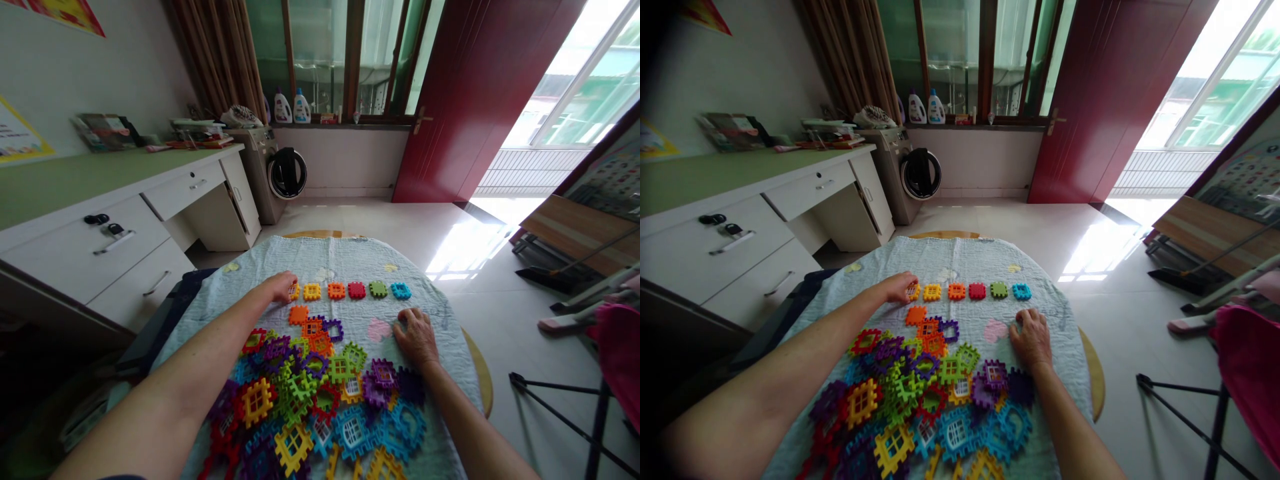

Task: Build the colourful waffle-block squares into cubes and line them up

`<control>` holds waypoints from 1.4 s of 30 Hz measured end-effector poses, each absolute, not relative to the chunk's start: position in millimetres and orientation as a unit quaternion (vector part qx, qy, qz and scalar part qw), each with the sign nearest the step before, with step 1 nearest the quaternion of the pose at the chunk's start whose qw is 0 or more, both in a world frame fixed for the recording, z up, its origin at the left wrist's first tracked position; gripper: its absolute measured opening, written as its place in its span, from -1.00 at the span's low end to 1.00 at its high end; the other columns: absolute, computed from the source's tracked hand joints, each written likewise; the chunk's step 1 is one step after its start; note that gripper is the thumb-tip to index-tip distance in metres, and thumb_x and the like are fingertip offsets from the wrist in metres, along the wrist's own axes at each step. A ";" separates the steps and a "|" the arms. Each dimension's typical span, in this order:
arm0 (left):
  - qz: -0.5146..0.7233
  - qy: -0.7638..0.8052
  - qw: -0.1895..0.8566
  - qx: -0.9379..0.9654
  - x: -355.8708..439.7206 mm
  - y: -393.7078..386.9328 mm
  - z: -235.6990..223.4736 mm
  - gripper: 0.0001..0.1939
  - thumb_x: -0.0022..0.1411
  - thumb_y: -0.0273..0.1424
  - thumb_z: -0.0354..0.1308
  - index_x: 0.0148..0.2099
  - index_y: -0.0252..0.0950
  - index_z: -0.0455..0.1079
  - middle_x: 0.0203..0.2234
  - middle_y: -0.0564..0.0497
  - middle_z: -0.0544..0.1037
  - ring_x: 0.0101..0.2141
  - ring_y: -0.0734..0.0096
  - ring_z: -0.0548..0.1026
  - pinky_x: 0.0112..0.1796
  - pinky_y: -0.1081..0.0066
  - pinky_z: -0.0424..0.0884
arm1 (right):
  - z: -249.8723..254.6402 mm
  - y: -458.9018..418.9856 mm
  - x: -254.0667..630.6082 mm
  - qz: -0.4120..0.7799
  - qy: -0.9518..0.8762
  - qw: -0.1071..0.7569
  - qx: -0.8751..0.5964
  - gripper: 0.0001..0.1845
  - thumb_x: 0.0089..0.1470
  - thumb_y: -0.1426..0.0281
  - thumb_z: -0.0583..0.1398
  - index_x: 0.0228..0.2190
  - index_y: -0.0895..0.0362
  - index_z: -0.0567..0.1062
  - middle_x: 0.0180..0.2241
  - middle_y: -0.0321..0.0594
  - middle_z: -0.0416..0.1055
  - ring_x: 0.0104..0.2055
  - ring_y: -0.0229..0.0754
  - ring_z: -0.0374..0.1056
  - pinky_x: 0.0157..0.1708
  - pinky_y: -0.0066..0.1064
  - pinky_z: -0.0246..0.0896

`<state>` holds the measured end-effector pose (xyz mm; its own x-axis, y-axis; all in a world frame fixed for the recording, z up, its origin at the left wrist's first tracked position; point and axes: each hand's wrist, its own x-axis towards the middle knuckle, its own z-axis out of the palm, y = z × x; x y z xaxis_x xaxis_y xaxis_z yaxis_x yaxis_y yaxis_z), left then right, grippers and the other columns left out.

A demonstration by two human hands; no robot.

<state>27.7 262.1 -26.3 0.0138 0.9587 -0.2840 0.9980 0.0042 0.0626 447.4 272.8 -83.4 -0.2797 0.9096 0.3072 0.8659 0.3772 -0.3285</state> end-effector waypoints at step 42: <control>0.242 0.721 0.278 0.587 65.8 121.8 -5.5 -0.57 0.09 -0.51 0.01 0.04 -0.31 0.37 -0.11 -0.06 0.52 -0.24 0.42 0.50 -0.12 0.41 0.42 | -90.0 278.4 450.2 0.018 -0.808 0.187 -0.559 -0.81 0.02 0.31 0.13 -0.31 0.12 0.44 -0.25 -0.12 0.33 -0.16 -0.03 0.19 -0.13 -0.25 0.06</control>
